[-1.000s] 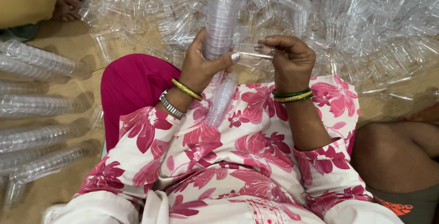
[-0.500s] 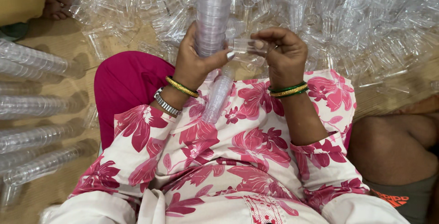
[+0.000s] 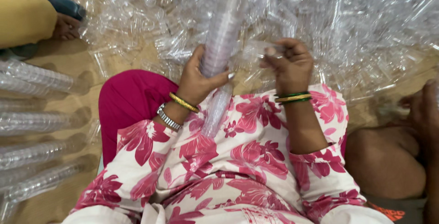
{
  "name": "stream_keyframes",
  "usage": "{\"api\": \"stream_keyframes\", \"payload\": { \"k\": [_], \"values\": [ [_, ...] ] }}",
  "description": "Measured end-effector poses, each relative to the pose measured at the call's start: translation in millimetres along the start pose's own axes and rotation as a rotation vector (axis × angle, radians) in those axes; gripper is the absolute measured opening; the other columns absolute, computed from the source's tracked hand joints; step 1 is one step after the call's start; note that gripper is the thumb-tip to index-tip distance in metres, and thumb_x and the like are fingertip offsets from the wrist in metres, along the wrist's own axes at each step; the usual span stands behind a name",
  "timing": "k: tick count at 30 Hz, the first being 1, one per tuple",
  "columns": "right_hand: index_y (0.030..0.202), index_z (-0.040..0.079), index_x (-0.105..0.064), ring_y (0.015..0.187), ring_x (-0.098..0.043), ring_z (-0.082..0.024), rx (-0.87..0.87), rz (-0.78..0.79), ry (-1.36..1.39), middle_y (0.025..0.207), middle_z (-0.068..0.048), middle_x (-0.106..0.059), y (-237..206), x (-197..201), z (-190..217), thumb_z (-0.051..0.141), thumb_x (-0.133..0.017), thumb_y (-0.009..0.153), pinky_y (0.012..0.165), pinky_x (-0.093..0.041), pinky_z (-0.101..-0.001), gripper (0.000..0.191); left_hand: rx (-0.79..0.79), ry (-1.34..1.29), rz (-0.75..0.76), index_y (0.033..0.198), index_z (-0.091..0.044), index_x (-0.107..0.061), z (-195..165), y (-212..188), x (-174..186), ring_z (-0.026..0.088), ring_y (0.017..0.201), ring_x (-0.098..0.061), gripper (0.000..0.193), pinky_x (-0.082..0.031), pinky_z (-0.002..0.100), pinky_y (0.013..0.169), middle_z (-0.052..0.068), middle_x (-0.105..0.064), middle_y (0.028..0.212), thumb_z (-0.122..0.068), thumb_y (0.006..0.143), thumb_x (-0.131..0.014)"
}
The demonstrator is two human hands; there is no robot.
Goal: The person sits on the floor among large piles of clear plastic cups and nests cups one at a time into a growing stack held in one hand, repeatedly picking single cups from the pile and pressing them into the stack.
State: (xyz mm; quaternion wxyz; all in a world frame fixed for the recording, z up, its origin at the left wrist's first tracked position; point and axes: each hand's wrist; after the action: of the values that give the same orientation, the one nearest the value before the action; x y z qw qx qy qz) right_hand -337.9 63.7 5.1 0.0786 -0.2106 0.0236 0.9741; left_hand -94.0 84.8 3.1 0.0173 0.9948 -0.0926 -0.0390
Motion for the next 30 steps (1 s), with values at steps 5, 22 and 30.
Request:
{"api": "stream_keyframes", "payload": {
  "k": [5, 22, 30],
  "values": [
    [0.112, 0.002, -0.058, 0.077, -0.075, -0.029, 0.231, -0.222, 0.057, 0.096, -0.015, -0.072, 47, 13, 54, -0.019, -0.073, 0.089, 0.062, -0.066, -0.0386, 0.035, -0.071, 0.062, 0.062, 0.124, -0.004, -0.056, 6, 0, -1, 0.011, 0.096, -0.066, 0.056, -0.056, 0.028, 0.087, 0.003, -0.068, 0.107, -0.014, 0.078, -0.085],
    [0.095, -0.002, -0.074, 0.067, -0.067, -0.018, 0.086, 0.061, -0.308, 0.089, -0.015, -0.076, 65, 31, 24, 0.014, -0.078, 0.101, 0.059, -0.057, -0.0314, 0.017, -0.214, 0.171, 0.076, 0.131, -0.002, -0.055, 12, 0, 2, 0.017, 0.11, -0.07, 0.065, -0.06, 0.032, 0.098, 0.008, -0.07, 0.121, -0.018, 0.081, -0.094],
    [0.105, 0.004, -0.072, 0.095, -0.063, -0.046, -0.031, 0.34, -1.622, 0.122, -0.025, -0.06, 12, 8, -84, 0.019, -0.093, 0.057, 0.082, -0.054, -0.0491, 0.054, -0.152, -0.054, 0.024, 0.131, 0.0, -0.051, 16, 8, 10, 0.014, 0.104, -0.069, 0.06, -0.06, 0.03, 0.095, 0.006, -0.068, 0.115, -0.014, 0.089, -0.091]
  ]
}}
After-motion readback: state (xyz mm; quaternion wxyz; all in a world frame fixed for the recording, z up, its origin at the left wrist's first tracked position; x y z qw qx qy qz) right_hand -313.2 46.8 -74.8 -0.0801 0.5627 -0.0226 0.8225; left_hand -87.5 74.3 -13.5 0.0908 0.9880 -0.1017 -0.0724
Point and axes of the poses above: each hand's wrist, its own y-axis towards the middle knuckle, its own x-axis out of the back of the hand, z = x × y
